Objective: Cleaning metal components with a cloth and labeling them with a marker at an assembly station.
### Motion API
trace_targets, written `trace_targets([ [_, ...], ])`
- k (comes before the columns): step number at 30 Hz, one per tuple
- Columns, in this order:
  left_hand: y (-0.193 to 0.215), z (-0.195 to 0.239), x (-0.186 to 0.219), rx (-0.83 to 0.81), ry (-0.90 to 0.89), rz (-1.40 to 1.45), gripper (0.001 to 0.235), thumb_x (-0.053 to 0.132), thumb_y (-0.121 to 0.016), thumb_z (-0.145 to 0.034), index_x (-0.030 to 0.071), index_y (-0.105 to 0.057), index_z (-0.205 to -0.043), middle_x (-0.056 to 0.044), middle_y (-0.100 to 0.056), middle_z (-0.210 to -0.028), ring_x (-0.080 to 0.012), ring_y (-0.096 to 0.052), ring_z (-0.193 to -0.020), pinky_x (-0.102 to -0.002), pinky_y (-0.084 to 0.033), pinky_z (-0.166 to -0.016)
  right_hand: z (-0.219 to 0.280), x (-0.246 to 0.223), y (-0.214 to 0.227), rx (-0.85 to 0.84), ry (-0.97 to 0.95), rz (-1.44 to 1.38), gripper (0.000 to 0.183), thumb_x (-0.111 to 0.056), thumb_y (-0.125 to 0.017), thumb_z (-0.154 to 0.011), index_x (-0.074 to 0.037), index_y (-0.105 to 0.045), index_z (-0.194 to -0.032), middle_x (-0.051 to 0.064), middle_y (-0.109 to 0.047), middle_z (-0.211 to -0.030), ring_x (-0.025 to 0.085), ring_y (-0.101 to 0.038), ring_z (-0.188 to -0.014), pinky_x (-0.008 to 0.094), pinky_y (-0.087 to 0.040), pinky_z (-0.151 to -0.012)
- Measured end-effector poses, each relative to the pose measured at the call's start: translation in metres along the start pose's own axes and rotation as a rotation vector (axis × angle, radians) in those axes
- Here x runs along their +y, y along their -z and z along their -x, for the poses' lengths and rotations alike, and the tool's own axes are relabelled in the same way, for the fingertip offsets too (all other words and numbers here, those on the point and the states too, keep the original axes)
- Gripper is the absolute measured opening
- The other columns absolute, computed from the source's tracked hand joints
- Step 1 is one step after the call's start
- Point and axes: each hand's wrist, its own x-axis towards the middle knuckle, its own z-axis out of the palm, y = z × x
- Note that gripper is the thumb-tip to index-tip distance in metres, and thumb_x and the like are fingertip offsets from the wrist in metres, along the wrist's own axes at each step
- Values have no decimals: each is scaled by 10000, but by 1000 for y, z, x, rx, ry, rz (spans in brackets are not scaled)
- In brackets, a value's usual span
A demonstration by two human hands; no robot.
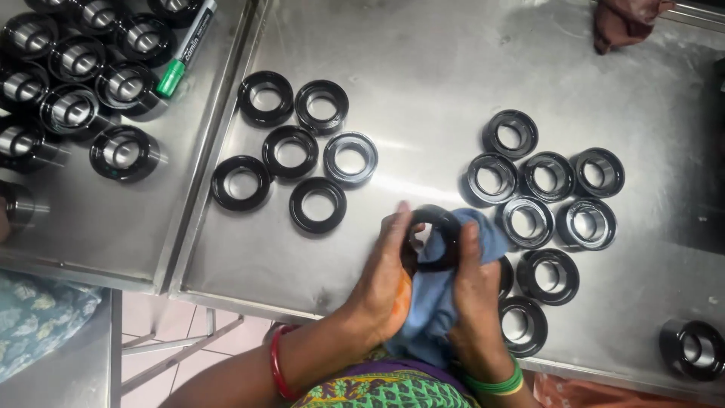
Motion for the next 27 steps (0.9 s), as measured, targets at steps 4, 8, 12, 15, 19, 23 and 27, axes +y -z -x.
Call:
trace_targets([
  [4,-22,19,15,-56,-11,-255,430,473,-538,-985,156,-548,-1276,-50,-571,-1172,-140,-595,-1075,-313,-534,-928,12,-6,8,-212,618,452,473,-326,-753,-874,8,-630,-1184,100,-720,-1015,165,-689,-886,285,-564,-775],
  [8,-45,35,39,-121,112,-451,567,580,-383,-973,134,-540,-1287,-96,-548,-1099,-185,-624,-990,-381,-575,-823,-6,-19,38,-388,1335,1045,429,-227,-840,-856,40,-669,-1145,139,-722,-974,218,-711,-875,321,-569,-750],
  [12,-38,39,20,-189,148,-523,610,600,-302,-1021,84,-533,-1251,-152,-563,-1021,-220,-625,-905,-385,-570,-770,-18,-10,53,-493,1463,1024,482,-329,-821,-893,64,-653,-1116,126,-711,-945,206,-710,-805,326,-571,-660],
  [15,-41,47,9,-407,-314,-820,614,570,-233,-1138,41,-510,-1282,-185,-571,-1038,-229,-609,-910,-348,-546,-859,-2,-2,49,-389,1399,875,466,-389,-735,-918,36,-635,-1080,132,-681,-948,204,-682,-775,314,-548,-637],
  [19,-46,36,10,-591,-947,-1136,600,535,-213,-1188,20,-496,-1312,-177,-578,-1176,-255,-610,-1046,-344,-535,-945,6,1,45,-112,1170,725,420,-381,-593,-1023,16,-601,-1159,98,-606,-987,176,-593,-818,292,-498,-675],
  [23,-47,5,25,-716,-1352,-1312,627,528,-274,-1139,-9,-443,-1416,-197,-533,-1264,-306,-551,-1161,-397,-481,-1012,13,-33,17,-53,611,408,448,-400,-547,-1027,23,-570,-1171,52,-575,-913,136,-554,-767,280,-479,-619],
  [27,-57,16,23,-630,-1279,-1355,554,423,-261,-1141,-37,-459,-1379,-252,-519,-1323,-354,-539,-1169,-435,-488,-1017,-14,-3,30,-55,727,444,427,-418,-577,-1016,2,-562,-1093,53,-586,-865,129,-584,-724,279,-483,-569],
])
